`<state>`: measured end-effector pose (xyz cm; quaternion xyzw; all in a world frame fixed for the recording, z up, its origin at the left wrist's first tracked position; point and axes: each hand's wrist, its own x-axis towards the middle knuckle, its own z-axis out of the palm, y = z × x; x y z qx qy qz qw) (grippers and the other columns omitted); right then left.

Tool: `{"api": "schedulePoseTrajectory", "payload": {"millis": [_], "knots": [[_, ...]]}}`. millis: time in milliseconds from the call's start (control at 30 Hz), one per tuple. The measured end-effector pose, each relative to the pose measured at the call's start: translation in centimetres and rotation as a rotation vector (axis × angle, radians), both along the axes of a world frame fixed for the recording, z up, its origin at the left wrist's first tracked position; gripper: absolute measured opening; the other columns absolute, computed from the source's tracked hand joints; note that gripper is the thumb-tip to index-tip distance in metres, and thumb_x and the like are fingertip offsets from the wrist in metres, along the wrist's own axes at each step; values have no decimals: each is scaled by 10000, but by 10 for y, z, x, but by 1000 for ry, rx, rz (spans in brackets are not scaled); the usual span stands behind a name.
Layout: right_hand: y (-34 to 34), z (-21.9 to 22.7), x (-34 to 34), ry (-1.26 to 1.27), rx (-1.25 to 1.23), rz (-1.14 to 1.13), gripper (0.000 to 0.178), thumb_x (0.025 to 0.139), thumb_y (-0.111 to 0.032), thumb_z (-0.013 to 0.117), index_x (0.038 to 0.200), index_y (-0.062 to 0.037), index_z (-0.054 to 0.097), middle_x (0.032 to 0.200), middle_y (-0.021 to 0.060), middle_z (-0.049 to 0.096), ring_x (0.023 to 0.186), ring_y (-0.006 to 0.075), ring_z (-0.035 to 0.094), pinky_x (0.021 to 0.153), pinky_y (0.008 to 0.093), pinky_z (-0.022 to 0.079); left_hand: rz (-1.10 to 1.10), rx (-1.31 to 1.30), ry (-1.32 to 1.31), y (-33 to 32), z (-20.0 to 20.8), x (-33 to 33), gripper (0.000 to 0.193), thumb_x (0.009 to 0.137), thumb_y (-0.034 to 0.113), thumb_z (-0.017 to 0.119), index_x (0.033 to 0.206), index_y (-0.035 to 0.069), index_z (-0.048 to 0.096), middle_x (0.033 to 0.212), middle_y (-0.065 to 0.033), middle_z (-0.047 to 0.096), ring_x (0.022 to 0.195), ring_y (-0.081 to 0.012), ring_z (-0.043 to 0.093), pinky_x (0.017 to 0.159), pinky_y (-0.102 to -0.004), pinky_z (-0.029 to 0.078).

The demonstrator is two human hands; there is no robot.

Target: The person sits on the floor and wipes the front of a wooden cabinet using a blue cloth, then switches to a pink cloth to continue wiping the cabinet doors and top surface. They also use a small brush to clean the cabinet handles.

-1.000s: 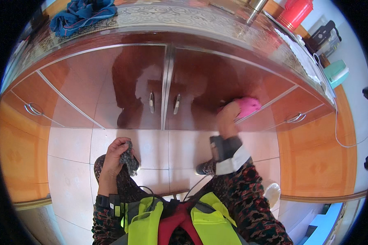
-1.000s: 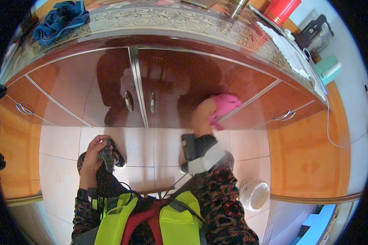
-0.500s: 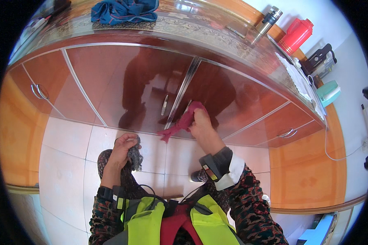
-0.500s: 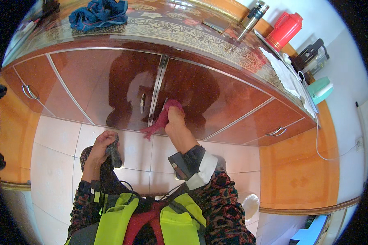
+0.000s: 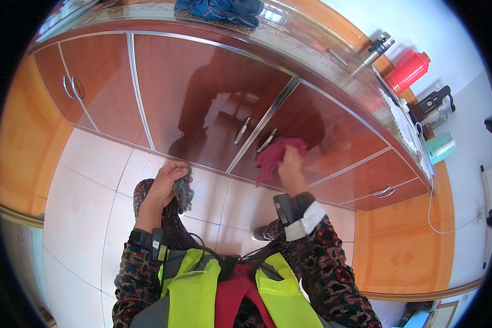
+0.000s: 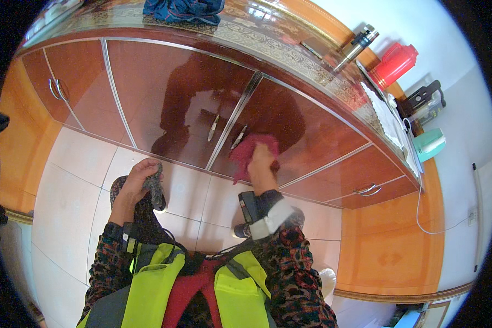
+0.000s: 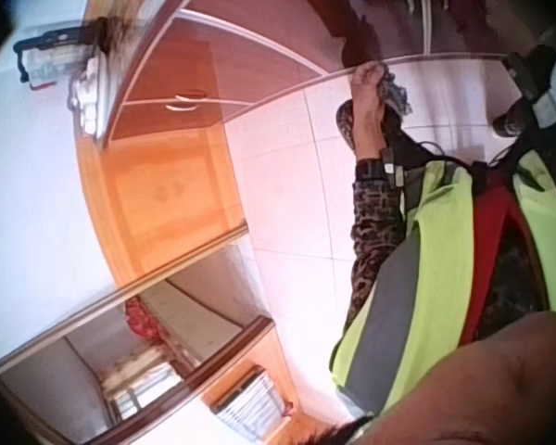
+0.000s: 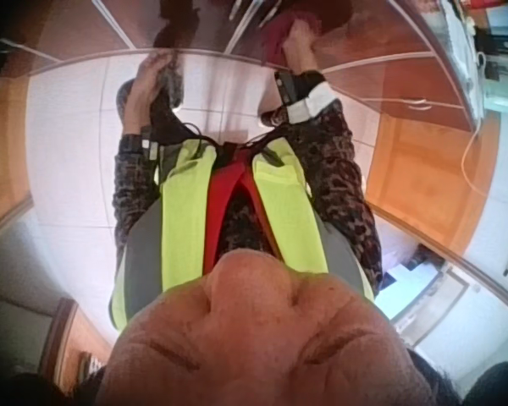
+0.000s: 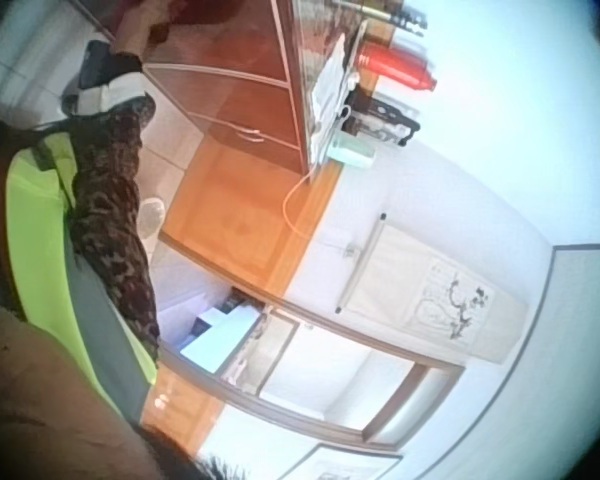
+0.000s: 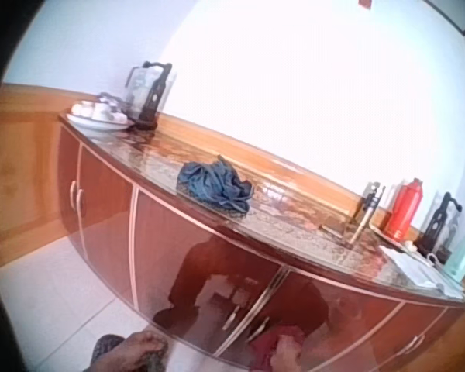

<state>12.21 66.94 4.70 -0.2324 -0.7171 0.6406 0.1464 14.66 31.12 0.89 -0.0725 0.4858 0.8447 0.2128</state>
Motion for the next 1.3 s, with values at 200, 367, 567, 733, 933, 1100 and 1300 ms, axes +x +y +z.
{"api": "schedulePoseTrajectory", "payload": {"millis": [200, 367, 567, 733, 933, 1100, 1300], "knots": [[-48, -125, -13, -196, -256, 296, 173, 855, -73, 513, 962, -78, 648, 853, 97, 653, 749, 265, 628, 616, 425, 517, 0, -40, -4, -8, -4, 0, 194, 893, 82, 622, 1073, 25, 576, 917, -71, 640, 807, -190, 657, 671, -321, 555], [-63, -128, -46, -195, -460, 31, 247, 865, -104, 480, 1069, -116, 618, 970, 91, 657, 838, 294, 631, 680, 457, 529, 13, -79, 14, -11, -7, -3, 226, 895, 91, 615, 1112, 37, 581, 927, -55, 630, 799, -186, 648, 702, -326, 558], [-55, -52, -85, -180, -653, 10, 212, 910, -153, 450, 1065, -137, 594, 968, 116, 647, 838, 334, 638, 741, 502, 543, 18, -83, 10, -7, 0, -6, 217, 896, 83, 612, 1103, 26, 577, 941, -69, 629, 814, -201, 651, 720, -333, 563], [-54, 79, -64, 144, -676, 126, 164, 918, -125, 496, 1010, -49, 608, 950, 133, 667, 893, 309, 649, 787, 486, 542, 21, -53, 4, -9, -4, -1, 220, 895, 90, 624, 1101, 25, 586, 946, -71, 644, 843, -190, 656, 705, -314, 542], [-57, 187, -9, 533, -265, 177, 191, 873, -25, 569, 1049, -24, 643, 974, 107, 684, 908, 257, 643, 825, 370, 520, 42, -55, -34, -14, -1, -1, 210, 900, 107, 619, 1102, 56, 589, 937, -59, 639, 848, -193, 656, 703, -326, 547], [-52, 188, 13, 619, -352, 141, 184, 866, -13, 561, 1019, -33, 660, 913, 76, 680, 859, 225, 644, 785, 351, 523, 8, 0, 18, -18, -1, 2, 243, 896, 111, 620, 1126, 46, 582, 949, -65, 636, 850, -193, 656, 713, -324, 548], [-68, 138, 24, 167, -687, 209, 191, 909, -185, 557, 1008, -40, 631, 879, 100, 661, 770, 257, 635, 691, 379, 532, -360, -175, 117, 7, 5, 27, 532, 871, 113, 666, 1357, 32, 464, 962, -98, 657, 865, -180, 647, 786, -294, 514]]}}
